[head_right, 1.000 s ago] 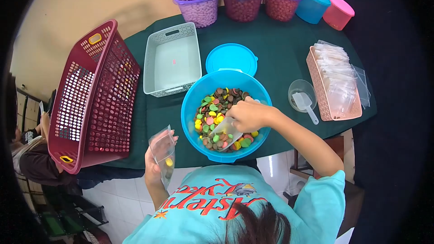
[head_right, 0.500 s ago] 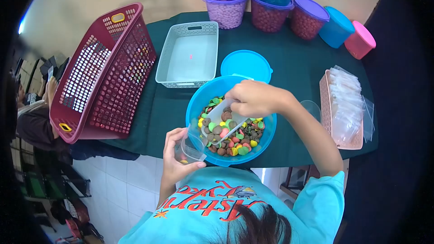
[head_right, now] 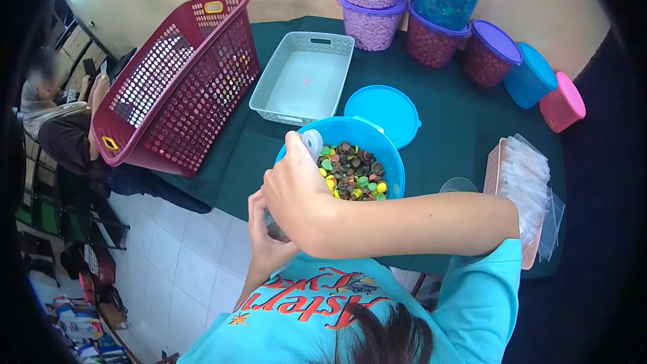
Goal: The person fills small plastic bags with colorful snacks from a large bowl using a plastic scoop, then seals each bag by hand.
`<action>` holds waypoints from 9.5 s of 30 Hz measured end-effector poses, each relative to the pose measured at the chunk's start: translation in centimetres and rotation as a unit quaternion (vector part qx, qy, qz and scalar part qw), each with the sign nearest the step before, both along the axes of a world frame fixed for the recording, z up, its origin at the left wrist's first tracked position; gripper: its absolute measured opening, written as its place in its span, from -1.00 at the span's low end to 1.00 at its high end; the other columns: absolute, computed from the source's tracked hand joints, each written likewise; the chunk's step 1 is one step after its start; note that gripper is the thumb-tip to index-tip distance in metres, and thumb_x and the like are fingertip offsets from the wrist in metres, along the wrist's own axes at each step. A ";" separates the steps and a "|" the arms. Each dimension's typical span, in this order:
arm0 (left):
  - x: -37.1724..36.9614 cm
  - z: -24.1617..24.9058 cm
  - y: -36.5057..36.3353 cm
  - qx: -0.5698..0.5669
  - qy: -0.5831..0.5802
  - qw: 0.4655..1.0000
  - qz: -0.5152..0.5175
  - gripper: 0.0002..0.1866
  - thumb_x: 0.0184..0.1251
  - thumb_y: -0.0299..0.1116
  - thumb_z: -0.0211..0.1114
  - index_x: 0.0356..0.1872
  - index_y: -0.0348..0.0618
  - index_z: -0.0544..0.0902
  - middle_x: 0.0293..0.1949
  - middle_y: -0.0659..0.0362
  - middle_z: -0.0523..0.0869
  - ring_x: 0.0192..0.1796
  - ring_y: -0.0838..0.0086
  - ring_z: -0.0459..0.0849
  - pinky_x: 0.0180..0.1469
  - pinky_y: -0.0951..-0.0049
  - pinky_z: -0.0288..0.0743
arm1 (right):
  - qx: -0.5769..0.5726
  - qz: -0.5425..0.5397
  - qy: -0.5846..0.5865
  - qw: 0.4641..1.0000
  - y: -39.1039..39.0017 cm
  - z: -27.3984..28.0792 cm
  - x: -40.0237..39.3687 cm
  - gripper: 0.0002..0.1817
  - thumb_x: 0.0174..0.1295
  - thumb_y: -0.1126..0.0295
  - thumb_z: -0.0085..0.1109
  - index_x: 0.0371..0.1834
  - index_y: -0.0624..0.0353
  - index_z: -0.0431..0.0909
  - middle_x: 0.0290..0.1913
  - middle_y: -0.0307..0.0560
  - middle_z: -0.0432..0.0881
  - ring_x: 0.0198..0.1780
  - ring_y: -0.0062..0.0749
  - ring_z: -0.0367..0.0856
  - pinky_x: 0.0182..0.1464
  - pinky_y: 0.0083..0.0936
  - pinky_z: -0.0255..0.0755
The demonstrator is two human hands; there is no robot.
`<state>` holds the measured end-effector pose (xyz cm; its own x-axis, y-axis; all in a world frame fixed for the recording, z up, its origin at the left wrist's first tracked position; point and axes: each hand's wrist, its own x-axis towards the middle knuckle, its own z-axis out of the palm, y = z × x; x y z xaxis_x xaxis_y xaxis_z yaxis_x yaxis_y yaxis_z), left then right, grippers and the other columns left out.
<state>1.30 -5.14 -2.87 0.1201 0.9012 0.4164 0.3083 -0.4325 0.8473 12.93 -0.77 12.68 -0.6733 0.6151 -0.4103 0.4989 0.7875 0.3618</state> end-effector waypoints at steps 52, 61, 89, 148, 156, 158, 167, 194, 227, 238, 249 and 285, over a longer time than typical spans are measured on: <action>-4.9 -1.1 12.7 -0.455 -0.545 0.580 -0.400 -0.18 0.24 0.21 -0.39 0.24 -0.39 -0.07 0.21 -0.16 0.17 0.19 0.03 0.28 0.07 -0.08 0.26 | -0.213 -0.327 0.338 0.856 3.9 -7.7 8.5 -0.82 0.03 0.43 -0.05 -0.36 0.25 0.50 -0.54 0.04 0.53 -0.42 -0.16 0.50 -0.12 -0.34 0.15; -3.1 1.2 10.0 -0.420 -0.444 0.668 -0.425 -0.29 0.29 0.16 -0.40 0.20 -0.29 0.14 0.14 -0.05 0.31 0.12 0.19 0.38 0.09 0.22 0.29 | 0.011 -0.242 0.413 0.878 9.1 0.0 9.4 -0.87 0.00 0.41 -0.01 -0.47 0.23 0.49 -0.50 0.02 0.54 -0.38 -0.11 0.48 -0.13 -0.40 0.19; 0.7 -0.6 0.0 -0.240 -0.444 0.846 -0.173 -0.48 0.30 -0.10 -0.08 0.13 -0.31 0.22 -0.02 0.04 0.48 0.04 0.37 0.46 0.07 0.40 0.33 | -0.256 -0.269 0.690 0.621 -0.5 -9.6 7.5 -0.65 0.19 0.28 -0.05 -0.16 0.40 0.46 -0.21 0.12 0.55 -0.07 -0.30 0.49 0.18 -0.26 0.07; -12.8 1.3 -12.3 -0.095 -0.140 0.977 0.128 -0.94 -0.05 -0.54 0.27 -0.57 -0.34 0.62 -0.55 0.06 0.64 -0.48 0.48 0.60 -0.34 0.53 0.45 | -0.393 -0.178 0.699 0.570 -9.4 -12.9 -6.6 -0.81 -0.09 0.48 0.27 -0.68 0.30 0.46 -0.66 -0.12 0.50 -0.59 -0.62 0.44 -0.54 -0.67 0.23; -12.2 2.3 -14.9 -0.022 -0.184 0.974 0.131 -0.97 -0.07 -0.59 0.25 -0.56 -0.31 0.64 -0.53 0.04 0.66 -0.45 0.39 0.63 -0.06 0.22 0.43 | -0.382 -0.117 0.695 0.598 -10.7 -10.6 -4.7 -0.88 -0.16 0.51 0.29 -0.67 0.26 0.51 -0.61 -0.10 0.58 -0.56 -0.44 0.52 -0.37 -0.58 0.27; -12.2 2.7 -15.0 -0.015 -0.161 0.979 0.122 -0.98 -0.08 -0.59 0.25 -0.57 -0.30 0.64 -0.52 0.04 0.67 -0.44 0.38 0.64 -0.04 0.17 0.41 | -0.383 -0.106 0.697 0.597 -10.5 -10.2 -4.4 -0.88 -0.16 0.52 0.29 -0.67 0.26 0.52 -0.61 -0.10 0.59 -0.55 -0.44 0.53 -0.35 -0.58 0.27; -14.3 4.7 -13.7 -0.032 -0.046 0.988 0.142 -0.86 -0.04 -0.50 0.31 -0.38 -0.13 0.69 -0.68 0.25 0.55 -0.66 0.55 0.40 -0.49 0.58 0.30 | -0.310 -0.049 0.697 0.645 -8.1 -9.3 -5.7 -0.91 -0.20 0.54 0.27 -0.54 0.21 0.63 -0.60 -0.20 0.58 -0.47 -0.51 0.42 -0.36 -0.60 0.22; -32.5 8.4 7.3 0.209 0.027 0.960 0.183 -0.18 -0.33 -0.19 0.48 0.14 -0.08 0.38 0.19 -0.16 0.26 0.29 0.02 0.13 0.26 0.03 -0.11 | -0.068 -0.006 0.781 0.621 8.6 -6.4 -25.1 -0.52 -0.17 0.44 0.25 -0.05 0.20 0.49 0.04 -0.04 0.47 -0.08 -0.24 0.40 0.01 -0.46 0.17; -3.6 3.4 -1.8 0.007 -0.037 0.803 -0.594 -0.82 -0.15 -0.65 0.32 -0.41 -0.27 0.65 -0.38 0.11 0.66 -0.33 0.40 0.63 -0.30 0.51 0.53 | 0.138 -0.335 0.736 0.572 -20.9 -11.9 -2.1 -0.88 -0.15 0.49 0.29 -0.50 0.15 0.57 -0.41 -0.26 0.61 -0.36 -0.47 0.51 -0.26 -0.55 0.26; 9.8 1.8 -9.9 -0.075 -0.001 0.687 -0.723 -0.87 -0.10 -0.62 0.29 -0.44 -0.27 0.65 -0.40 0.10 0.66 -0.35 0.43 0.65 -0.32 0.54 0.54 | 0.279 -0.479 0.702 0.447 -32.5 -13.3 4.3 -0.89 -0.18 0.49 0.32 -0.55 0.14 0.59 -0.46 -0.24 0.61 -0.42 -0.48 0.52 -0.27 -0.57 0.27; 22.7 0.6 -8.8 -0.080 -0.017 0.650 -0.755 -0.87 -0.05 -0.60 0.27 -0.40 -0.29 0.64 -0.38 0.10 0.65 -0.39 0.48 0.64 -0.37 0.59 0.54 | 0.292 -0.525 0.675 0.427 -31.8 -13.4 15.3 -0.90 -0.13 0.47 0.29 -0.52 0.16 0.57 -0.44 -0.21 0.60 -0.40 -0.44 0.52 -0.25 -0.56 0.25; 32.0 1.8 -8.3 -0.206 0.139 0.766 -0.593 -0.52 0.24 -0.15 0.04 0.09 -0.25 0.35 0.09 -0.03 0.41 0.15 0.19 0.37 0.21 0.25 0.15 | 0.155 -0.568 0.431 0.684 -24.3 -20.9 46.6 -0.69 -0.27 0.35 0.31 -0.41 0.08 0.42 -0.32 -0.16 0.45 -0.06 -0.23 0.32 0.03 -0.26 0.02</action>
